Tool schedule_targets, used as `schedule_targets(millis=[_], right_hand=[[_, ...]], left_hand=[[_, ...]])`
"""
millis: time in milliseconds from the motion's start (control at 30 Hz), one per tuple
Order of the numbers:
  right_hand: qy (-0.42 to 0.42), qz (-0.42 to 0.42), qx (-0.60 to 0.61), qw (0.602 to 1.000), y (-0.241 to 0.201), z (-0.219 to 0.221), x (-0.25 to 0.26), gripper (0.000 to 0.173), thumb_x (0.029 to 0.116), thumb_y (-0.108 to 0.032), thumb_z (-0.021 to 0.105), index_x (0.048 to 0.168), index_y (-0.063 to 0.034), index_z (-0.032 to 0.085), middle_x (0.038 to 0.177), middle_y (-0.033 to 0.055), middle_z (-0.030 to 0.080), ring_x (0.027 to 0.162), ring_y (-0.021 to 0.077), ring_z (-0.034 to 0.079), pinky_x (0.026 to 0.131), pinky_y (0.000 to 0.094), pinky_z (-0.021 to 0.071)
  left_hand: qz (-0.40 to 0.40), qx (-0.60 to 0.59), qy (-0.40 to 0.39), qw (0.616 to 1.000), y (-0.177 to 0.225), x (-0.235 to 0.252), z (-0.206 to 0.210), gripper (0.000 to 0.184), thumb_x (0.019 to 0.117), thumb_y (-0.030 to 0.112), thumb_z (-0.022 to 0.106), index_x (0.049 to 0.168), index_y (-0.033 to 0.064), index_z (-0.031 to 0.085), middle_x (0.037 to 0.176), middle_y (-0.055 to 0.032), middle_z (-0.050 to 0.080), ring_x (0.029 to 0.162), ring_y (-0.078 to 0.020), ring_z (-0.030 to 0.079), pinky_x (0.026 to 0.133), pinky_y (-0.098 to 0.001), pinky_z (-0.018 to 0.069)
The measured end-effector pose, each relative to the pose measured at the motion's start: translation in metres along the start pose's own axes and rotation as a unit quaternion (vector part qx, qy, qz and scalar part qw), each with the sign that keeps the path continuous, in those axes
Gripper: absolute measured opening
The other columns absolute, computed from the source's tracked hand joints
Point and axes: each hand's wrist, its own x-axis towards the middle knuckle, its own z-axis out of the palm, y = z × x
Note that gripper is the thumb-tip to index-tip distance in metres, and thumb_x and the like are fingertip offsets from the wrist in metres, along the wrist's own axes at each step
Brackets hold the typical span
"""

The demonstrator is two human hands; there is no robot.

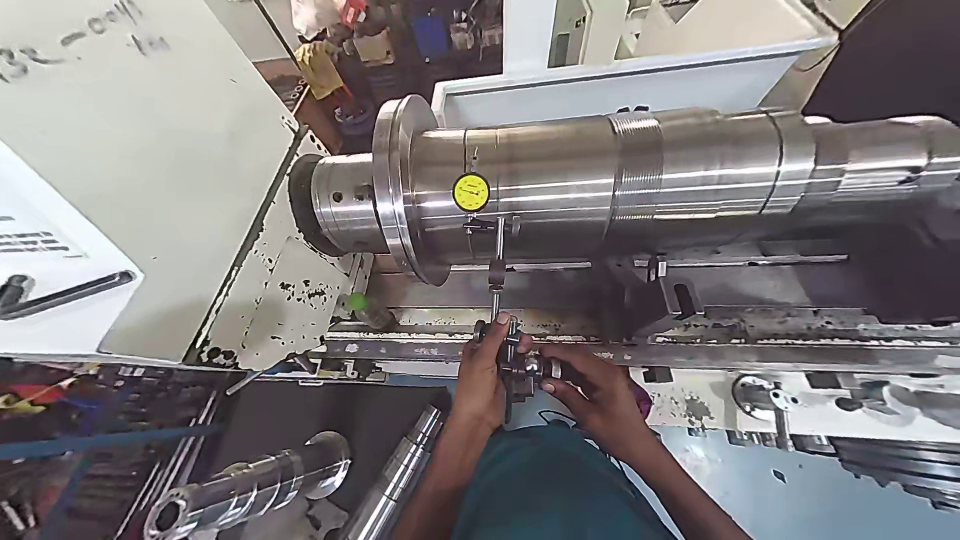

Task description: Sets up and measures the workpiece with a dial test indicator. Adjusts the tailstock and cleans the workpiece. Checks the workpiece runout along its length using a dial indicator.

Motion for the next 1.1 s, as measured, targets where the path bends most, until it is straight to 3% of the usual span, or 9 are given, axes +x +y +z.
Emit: schedule_targets(millis=[233, 700, 833, 900, 1000, 1100], right_hand=[[0.005, 0.005, -0.032, 0.999, -0.003, 0.0, -0.001, 0.036, 0.0969, -0.02, 0.071, 0.126, 0.0012, 0.067, 0.115, 0.0098, 0.07, 0.093, 0.0087, 0.069, 0.083, 0.0246, 0.0606], [-0.02, 0.027, -0.036, 0.999, -0.004, -0.004, 0.001, 0.037, 0.0989, -0.023, 0.069, 0.127, 0.0002, 0.067, 0.114, 0.0099, 0.071, 0.096, 0.0094, 0.07, 0.087, 0.0265, 0.0603], [-0.051, 0.037, -0.109, 0.992, -0.017, -0.019, 0.023, 0.043, 0.099, -0.039, 0.067, 0.125, -0.0051, 0.07, 0.117, 0.0065, 0.072, 0.105, 0.0094, 0.07, 0.094, 0.0295, 0.0593], [0.0, 0.007, -0.137, 0.991, -0.036, -0.023, 0.047, 0.039, 0.0981, -0.033, 0.066, 0.125, -0.0052, 0.069, 0.113, 0.0065, 0.072, 0.098, 0.0117, 0.07, 0.086, 0.0327, 0.0612], [0.069, -0.036, -0.113, 0.991, -0.079, -0.022, 0.1, 0.026, 0.1006, -0.021, 0.065, 0.12, -0.0055, 0.069, 0.098, 0.0052, 0.071, 0.075, 0.011, 0.067, 0.064, 0.0289, 0.0597], [0.085, 0.044, -0.058, 0.994, -0.103, -0.018, 0.173, 0.017, 0.1007, -0.019, 0.065, 0.107, -0.0044, 0.071, 0.079, 0.0031, 0.07, 0.058, 0.0091, 0.066, 0.052, 0.0267, 0.0582]], left_hand=[[-0.008, 0.017, 0.013, 1.0, -0.001, 0.0, 0.0, 0.031, 0.1101, 0.023, 0.045, 0.101, -0.0004, 0.063, 0.082, -0.0116, 0.071, 0.073, -0.016, 0.069, 0.069, -0.0289, 0.0591], [-0.004, -0.005, -0.009, 1.0, -0.007, 0.006, -0.007, 0.032, 0.1103, 0.024, 0.042, 0.098, 0.0024, 0.062, 0.078, -0.0097, 0.069, 0.073, -0.0168, 0.069, 0.072, -0.0315, 0.0597], [0.004, -0.01, -0.008, 1.0, -0.008, 0.007, -0.004, 0.032, 0.1107, 0.025, 0.042, 0.095, 0.0038, 0.061, 0.074, -0.0076, 0.066, 0.069, -0.0149, 0.067, 0.068, -0.0286, 0.0589], [0.0, -0.017, -0.004, 1.0, -0.008, 0.006, -0.002, 0.032, 0.1109, 0.026, 0.042, 0.096, 0.004, 0.06, 0.073, -0.0071, 0.064, 0.067, -0.0142, 0.066, 0.065, -0.0276, 0.0587], [0.002, -0.017, -0.007, 1.0, -0.009, 0.006, -0.003, 0.037, 0.1118, 0.029, 0.039, 0.094, 0.0035, 0.06, 0.071, -0.0081, 0.065, 0.066, -0.016, 0.067, 0.063, -0.0288, 0.059], [0.009, -0.022, -0.005, 1.0, -0.011, 0.006, 0.0, 0.037, 0.1118, 0.028, 0.039, 0.092, 0.0033, 0.058, 0.069, -0.0079, 0.063, 0.064, -0.0171, 0.067, 0.064, -0.0308, 0.0595]])
